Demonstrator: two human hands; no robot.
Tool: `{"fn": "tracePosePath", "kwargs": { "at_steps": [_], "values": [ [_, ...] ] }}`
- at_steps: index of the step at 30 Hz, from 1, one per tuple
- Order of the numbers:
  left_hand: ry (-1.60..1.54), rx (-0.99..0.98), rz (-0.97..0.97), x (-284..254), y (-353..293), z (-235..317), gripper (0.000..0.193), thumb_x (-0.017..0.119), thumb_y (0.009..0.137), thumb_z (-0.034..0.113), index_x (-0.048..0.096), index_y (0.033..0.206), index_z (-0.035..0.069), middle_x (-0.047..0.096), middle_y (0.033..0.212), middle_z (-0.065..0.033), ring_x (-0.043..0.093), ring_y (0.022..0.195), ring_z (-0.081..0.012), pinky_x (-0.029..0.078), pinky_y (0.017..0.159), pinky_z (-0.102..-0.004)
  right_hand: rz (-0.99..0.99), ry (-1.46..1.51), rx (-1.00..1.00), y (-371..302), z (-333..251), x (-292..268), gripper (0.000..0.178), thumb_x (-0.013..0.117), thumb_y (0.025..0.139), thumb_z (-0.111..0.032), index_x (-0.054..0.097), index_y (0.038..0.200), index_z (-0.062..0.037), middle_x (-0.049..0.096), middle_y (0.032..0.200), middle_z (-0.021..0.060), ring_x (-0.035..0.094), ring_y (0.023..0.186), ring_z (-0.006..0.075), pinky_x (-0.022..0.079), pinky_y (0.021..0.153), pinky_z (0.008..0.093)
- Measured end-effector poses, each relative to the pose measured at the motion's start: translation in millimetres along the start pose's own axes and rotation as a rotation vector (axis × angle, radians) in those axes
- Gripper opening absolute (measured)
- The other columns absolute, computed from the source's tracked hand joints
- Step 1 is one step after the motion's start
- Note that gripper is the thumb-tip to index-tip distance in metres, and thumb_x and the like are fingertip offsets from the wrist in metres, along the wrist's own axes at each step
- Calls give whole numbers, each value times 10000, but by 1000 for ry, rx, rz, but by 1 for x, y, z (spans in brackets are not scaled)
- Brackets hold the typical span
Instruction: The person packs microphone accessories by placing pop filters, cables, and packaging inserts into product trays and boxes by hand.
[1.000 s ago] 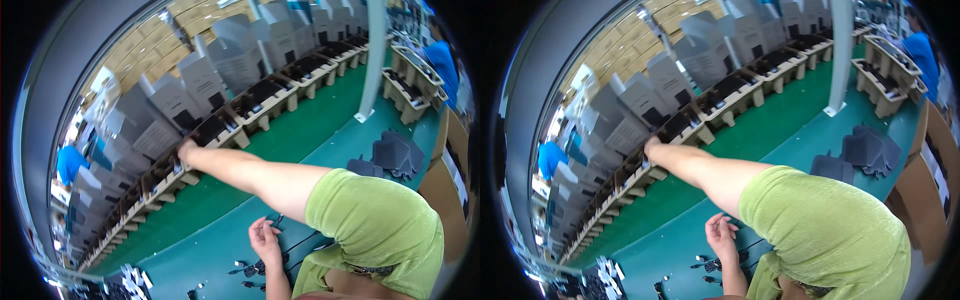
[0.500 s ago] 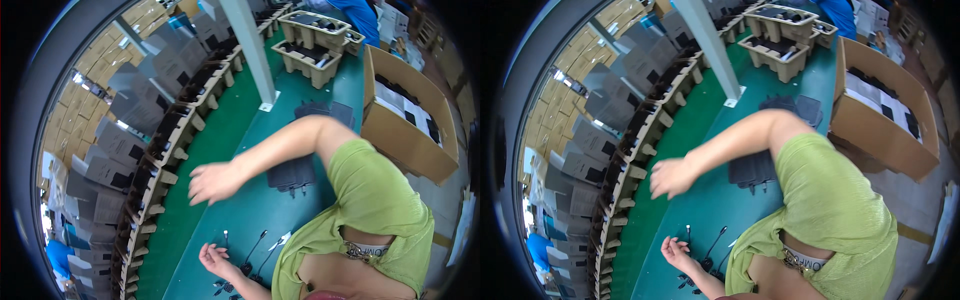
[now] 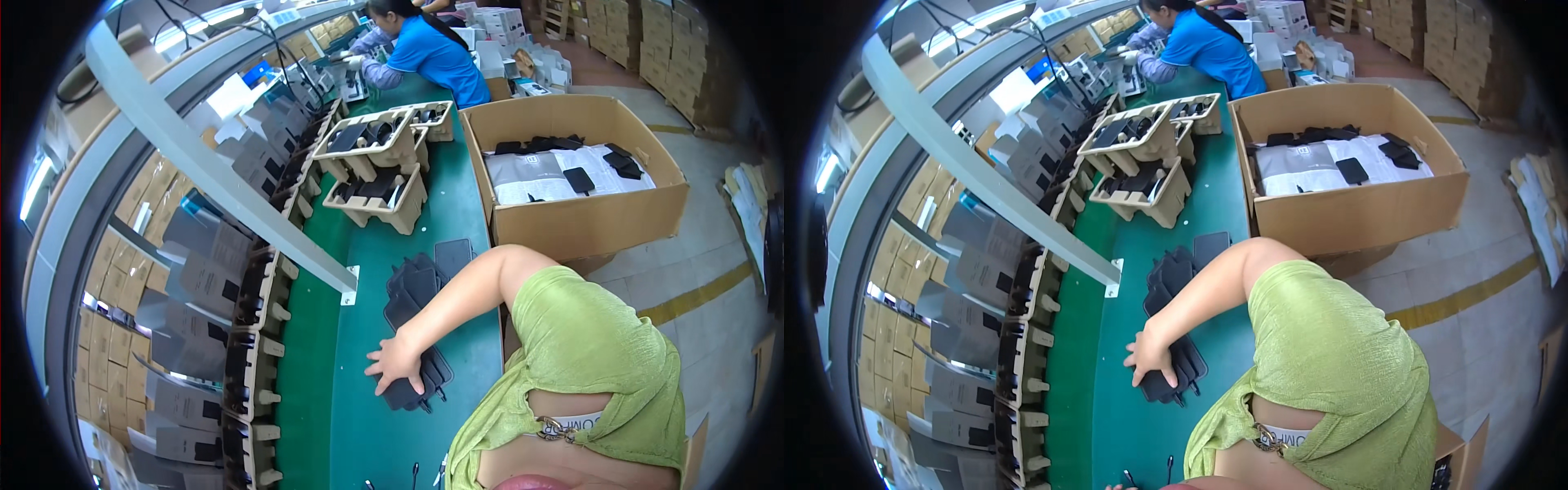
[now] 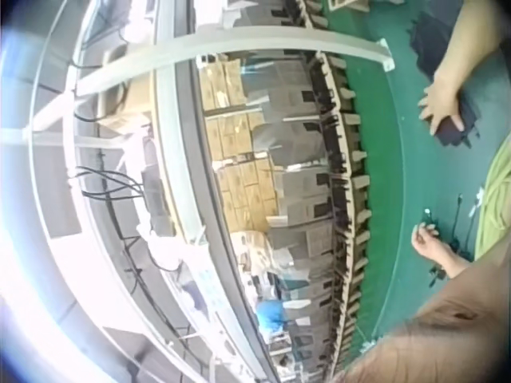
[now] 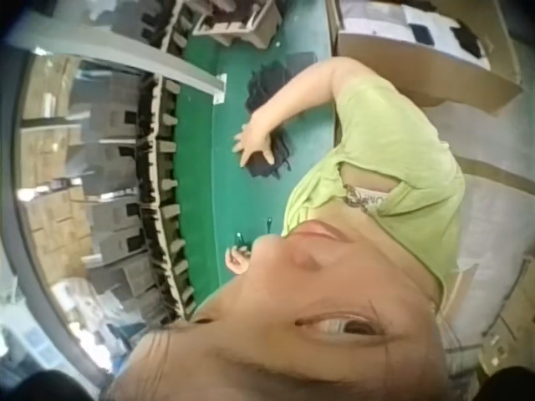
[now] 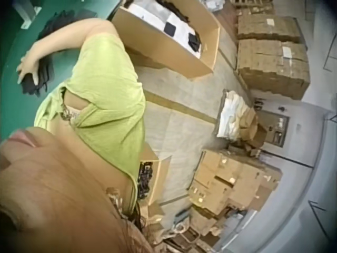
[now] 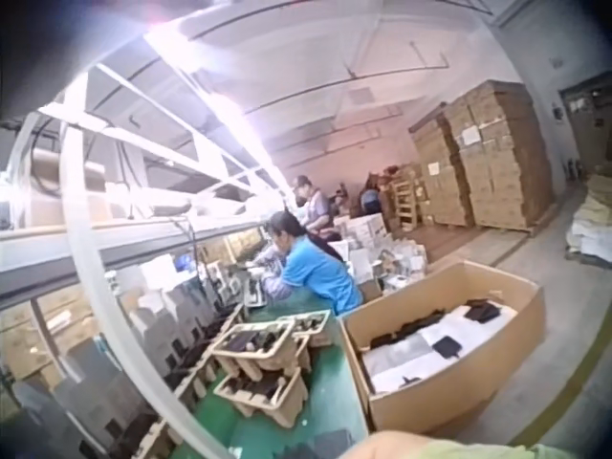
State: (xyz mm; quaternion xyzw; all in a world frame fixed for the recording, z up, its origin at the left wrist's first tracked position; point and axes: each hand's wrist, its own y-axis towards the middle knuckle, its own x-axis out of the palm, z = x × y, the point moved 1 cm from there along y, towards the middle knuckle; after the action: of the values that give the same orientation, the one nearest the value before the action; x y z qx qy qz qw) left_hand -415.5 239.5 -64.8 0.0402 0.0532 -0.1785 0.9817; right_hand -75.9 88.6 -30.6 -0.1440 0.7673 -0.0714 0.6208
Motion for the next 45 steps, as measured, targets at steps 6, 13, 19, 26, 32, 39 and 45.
{"fn": "tracePosePath", "kwargs": {
  "at_steps": [6, 13, 19, 26, 32, 39, 45],
  "values": [
    [53, 97, 38, 0, 3, 1, 312, 564, 856, 144, 477, 1149, 78, 615, 831, -91, 550, 619, -162, 461, 556, -270, 60, -218, -14, 22, -12, -21, 885, 791, 473, -501, 483, 1218, -136, 402, 1191, 175, 366, 1132, 319, 330, 876, 410],
    [258, 106, 68, 0, -1, 13, 307, 544, 863, 161, 478, 1154, 85, 618, 847, -91, 560, 660, -170, 464, 588, -281, 331, -121, -112, 34, -16, -55, 250, 655, 728, -276, 626, 746, -28, 610, 635, 118, 616, 664, 307, 478, 573, 413],
    [-72, 106, -24, 44, -36, 61, 381, 529, 866, 193, 464, 1217, 61, 564, 1062, -160, 575, 770, -216, 466, 654, -298, 572, 312, -312, 54, -70, -72, 193, 588, 802, -251, 584, 751, -65, 615, 663, 101, 601, 657, 302, 446, 559, 415],
    [-284, -83, 39, 30, -38, 45, 443, 572, 870, 160, 383, 1214, -44, 595, 783, -227, 544, 551, -205, 417, 465, -256, 568, 385, -478, 103, -128, -70, 190, 615, 786, -246, 582, 751, -62, 609, 662, 92, 597, 663, 296, 436, 563, 409],
    [-118, 3, 231, 17, -14, 43, 315, 500, 915, 226, 500, 1125, -7, 546, 814, -42, 426, 562, -55, 306, 448, -172, 436, 286, -471, 129, -139, -66, 246, 644, 749, -303, 617, 788, -61, 616, 692, 111, 600, 691, 304, 451, 595, 422],
    [-115, 84, 282, -13, 22, 18, 258, 437, 941, 212, 457, 1127, 33, 559, 709, -51, 424, 497, -52, 355, 457, -173, 266, 899, -168, 187, -138, -95, 276, 616, 827, -250, 531, 867, 9, 559, 629, 93, 550, 489, 178, 454, 446, 319],
    [334, 44, 193, -18, 22, 8, 237, 498, 904, 247, 510, 1063, 72, 614, 741, -80, 599, 631, -199, 454, 561, -314, 392, 1187, -206, 298, -187, -139, 181, 546, 879, -138, 464, 899, 22, 555, 605, 84, 551, 454, 131, 445, 361, 261]
  ]
}}
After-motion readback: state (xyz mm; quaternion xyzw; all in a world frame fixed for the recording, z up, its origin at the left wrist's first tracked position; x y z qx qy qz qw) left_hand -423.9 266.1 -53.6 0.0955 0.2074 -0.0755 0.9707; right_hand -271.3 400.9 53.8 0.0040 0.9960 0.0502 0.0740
